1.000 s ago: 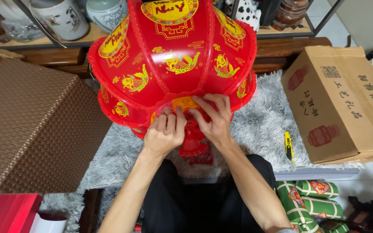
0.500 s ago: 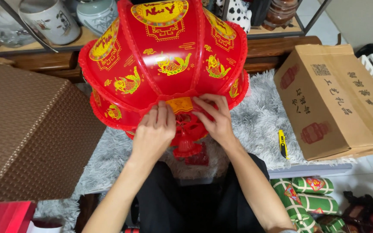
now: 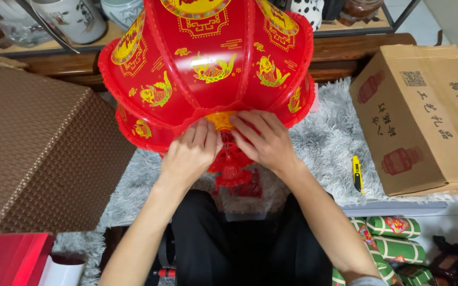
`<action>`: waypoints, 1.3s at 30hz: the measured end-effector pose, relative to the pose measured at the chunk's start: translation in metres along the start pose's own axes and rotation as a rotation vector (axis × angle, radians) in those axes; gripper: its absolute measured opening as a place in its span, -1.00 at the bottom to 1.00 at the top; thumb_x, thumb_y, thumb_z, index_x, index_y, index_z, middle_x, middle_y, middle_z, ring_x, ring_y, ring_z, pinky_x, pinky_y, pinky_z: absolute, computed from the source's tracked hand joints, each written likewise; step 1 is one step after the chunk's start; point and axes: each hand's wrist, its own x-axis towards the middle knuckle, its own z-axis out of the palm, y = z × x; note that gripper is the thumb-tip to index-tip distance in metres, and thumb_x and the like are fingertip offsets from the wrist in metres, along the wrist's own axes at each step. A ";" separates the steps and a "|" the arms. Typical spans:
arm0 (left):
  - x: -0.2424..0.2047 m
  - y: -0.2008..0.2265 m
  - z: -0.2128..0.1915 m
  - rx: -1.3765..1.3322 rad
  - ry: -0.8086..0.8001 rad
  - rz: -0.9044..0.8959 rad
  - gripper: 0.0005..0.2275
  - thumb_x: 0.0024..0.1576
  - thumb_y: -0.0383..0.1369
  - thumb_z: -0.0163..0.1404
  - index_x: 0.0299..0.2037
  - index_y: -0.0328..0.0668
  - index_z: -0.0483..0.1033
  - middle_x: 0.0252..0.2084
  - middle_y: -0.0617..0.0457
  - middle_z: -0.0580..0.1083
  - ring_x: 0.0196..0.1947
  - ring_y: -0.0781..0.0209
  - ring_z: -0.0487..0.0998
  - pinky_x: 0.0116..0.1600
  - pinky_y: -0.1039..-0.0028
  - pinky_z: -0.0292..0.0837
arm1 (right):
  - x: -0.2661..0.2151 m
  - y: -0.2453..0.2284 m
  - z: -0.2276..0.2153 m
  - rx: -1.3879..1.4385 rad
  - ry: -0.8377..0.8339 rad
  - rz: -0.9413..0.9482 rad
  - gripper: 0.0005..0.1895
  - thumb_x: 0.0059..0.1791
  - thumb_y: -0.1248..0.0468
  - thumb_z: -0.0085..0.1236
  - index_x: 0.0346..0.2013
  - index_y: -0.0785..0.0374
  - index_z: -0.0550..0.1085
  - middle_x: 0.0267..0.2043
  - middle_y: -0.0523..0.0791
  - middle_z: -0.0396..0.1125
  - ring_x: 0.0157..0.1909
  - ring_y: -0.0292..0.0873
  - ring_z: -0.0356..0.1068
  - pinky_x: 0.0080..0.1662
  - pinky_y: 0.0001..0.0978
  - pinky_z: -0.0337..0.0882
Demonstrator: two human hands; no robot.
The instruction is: Assembling a traditional red lantern by attaching decorative base components and aligning plastic tabs.
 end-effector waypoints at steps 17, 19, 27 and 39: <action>-0.012 0.000 0.023 0.059 0.203 0.114 -0.75 0.21 -0.41 -0.16 -0.18 -0.28 0.63 -0.30 -0.16 0.56 -0.31 0.11 0.64 -0.27 0.58 0.52 | 0.003 0.015 -0.007 -0.300 -0.189 -0.351 -0.73 0.06 0.17 0.15 -0.13 0.32 0.61 -0.20 0.04 0.47 -0.19 -0.03 0.53 -0.17 -0.32 0.58; -0.012 0.001 0.020 0.058 0.205 0.109 -0.75 0.21 -0.41 -0.16 -0.18 -0.29 0.63 -0.30 -0.17 0.56 -0.31 0.10 0.64 -0.26 0.57 0.53 | 0.004 0.016 -0.009 -0.253 -0.190 -0.318 -0.74 0.05 0.18 0.17 -0.15 0.33 0.61 -0.21 0.05 0.48 -0.20 -0.01 0.52 -0.17 -0.29 0.59; -0.010 -0.003 0.010 0.053 0.110 0.173 -0.76 0.16 -0.44 -0.13 -0.17 -0.27 0.64 -0.31 -0.16 0.56 -0.33 0.13 0.63 -0.30 0.60 0.52 | 0.011 0.017 -0.017 0.370 -0.096 0.154 -0.76 -0.03 0.29 0.41 -0.10 0.30 0.64 -0.08 0.00 0.50 -0.09 0.08 0.51 -0.06 -0.06 0.55; 0.019 0.007 -0.015 0.275 -0.150 0.190 -0.72 0.08 -0.44 -0.12 -0.12 -0.34 0.62 -0.43 -0.18 0.51 -0.51 0.14 0.54 -0.46 0.55 0.43 | -0.007 0.003 -0.005 0.175 -0.005 0.208 -0.69 -0.11 0.26 0.50 -0.12 0.25 0.65 -0.11 -0.05 0.52 -0.13 -0.01 0.50 -0.09 -0.20 0.57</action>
